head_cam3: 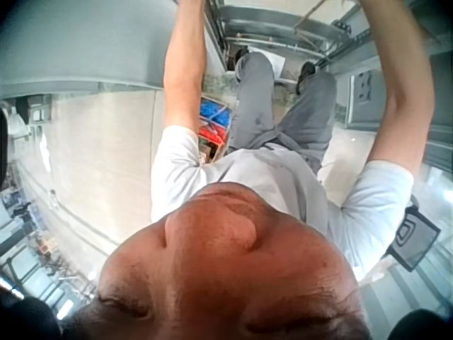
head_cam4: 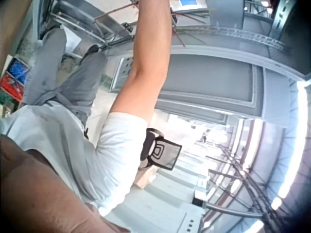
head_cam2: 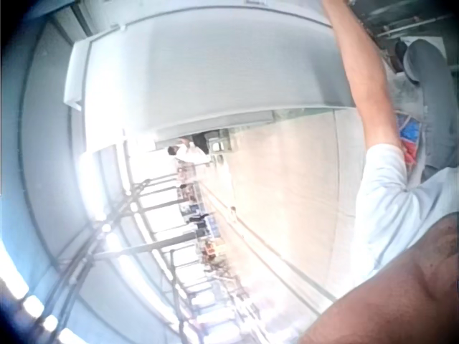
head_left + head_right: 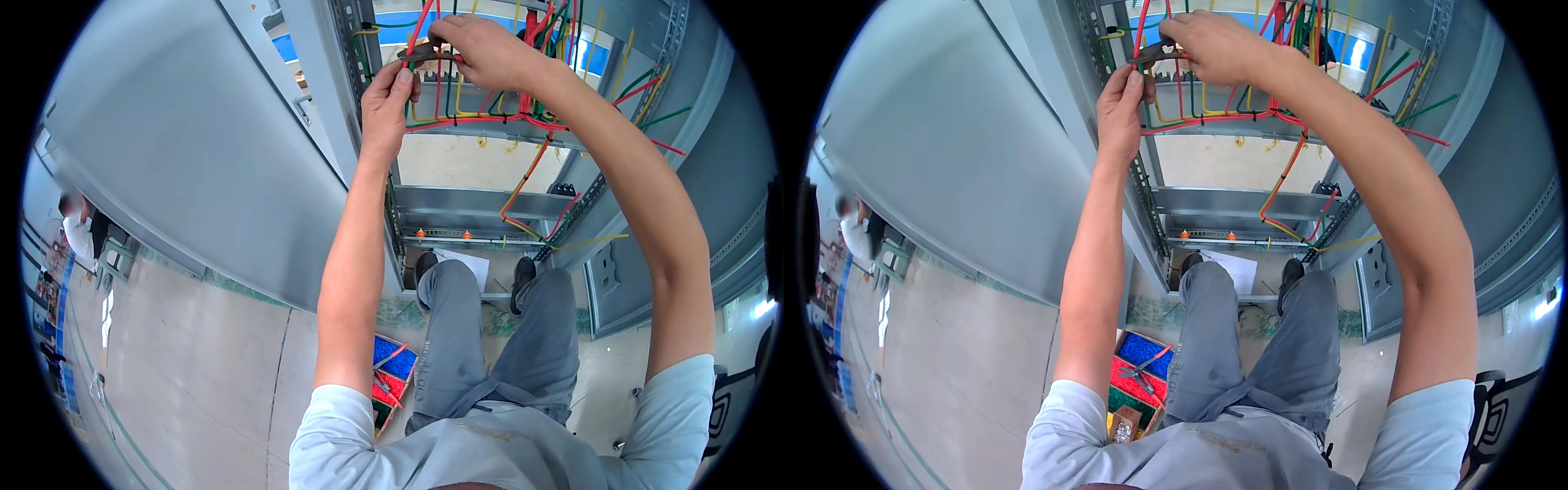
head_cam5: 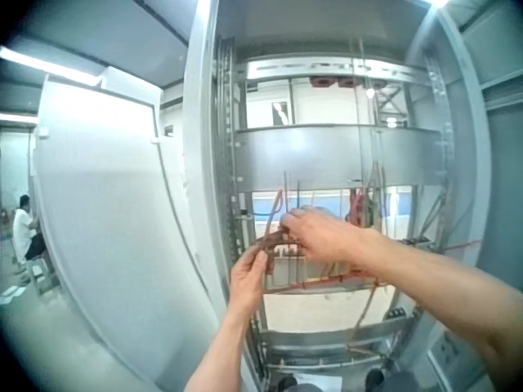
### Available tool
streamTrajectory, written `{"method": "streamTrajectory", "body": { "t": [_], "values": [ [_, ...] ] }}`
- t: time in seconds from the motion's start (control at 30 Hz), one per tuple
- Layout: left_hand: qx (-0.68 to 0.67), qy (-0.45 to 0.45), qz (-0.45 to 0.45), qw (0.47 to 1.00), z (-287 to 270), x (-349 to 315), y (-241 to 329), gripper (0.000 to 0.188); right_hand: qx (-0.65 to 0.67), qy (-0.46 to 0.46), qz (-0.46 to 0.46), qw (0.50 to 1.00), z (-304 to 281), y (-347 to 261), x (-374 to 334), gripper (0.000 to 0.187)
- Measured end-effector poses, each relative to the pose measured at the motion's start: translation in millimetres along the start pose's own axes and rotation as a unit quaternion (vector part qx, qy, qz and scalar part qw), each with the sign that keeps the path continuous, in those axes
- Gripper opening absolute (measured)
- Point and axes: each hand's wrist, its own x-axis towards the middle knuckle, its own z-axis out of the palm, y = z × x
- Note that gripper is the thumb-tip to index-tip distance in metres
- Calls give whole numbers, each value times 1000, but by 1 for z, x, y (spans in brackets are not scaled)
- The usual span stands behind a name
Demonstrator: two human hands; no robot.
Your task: The person sits on a stool in front of an open electrical cabinet and uses pliers to strip and cut colored wires. They then insert the wires into terminal blocks and tighten the connections. The person repeats this process for multiple wires of different colors.
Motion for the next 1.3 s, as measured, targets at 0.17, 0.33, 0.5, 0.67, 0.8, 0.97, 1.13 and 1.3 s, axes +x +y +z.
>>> {"method": "streamTrajectory", "body": {
  "t": [0.17,0.33,0.5,0.67,0.8,0.97,1.13,1.3],
  "values": [
    [3,1,-4,1000,4,1,0,35,-24,40,7,999,5,-2,-1,25],
    [-7,11,0,1000,1,6,-2,34,-10,19,36,999,-3,-8,10,20],
    [-31,76,-40,996,-10,15,-9,31,20,109,83,990,15,-13,2,23],
    [46,83,-34,995,-5,27,2,30,103,152,37,982,-15,-48,-62,25],
    [54,99,-46,993,-19,20,-8,33,307,55,159,937,-45,-89,-143,28],
    [83,116,-41,989,1,2,-5,51,574,-137,425,686,-17,-143,-305,42],
    [239,169,-13,956,2,-43,-12,57,707,-77,572,408,11,-215,-459,24],
    [328,228,-34,916,41,-99,-25,50,780,111,581,206,4,-231,-509,32]
  ]
}}
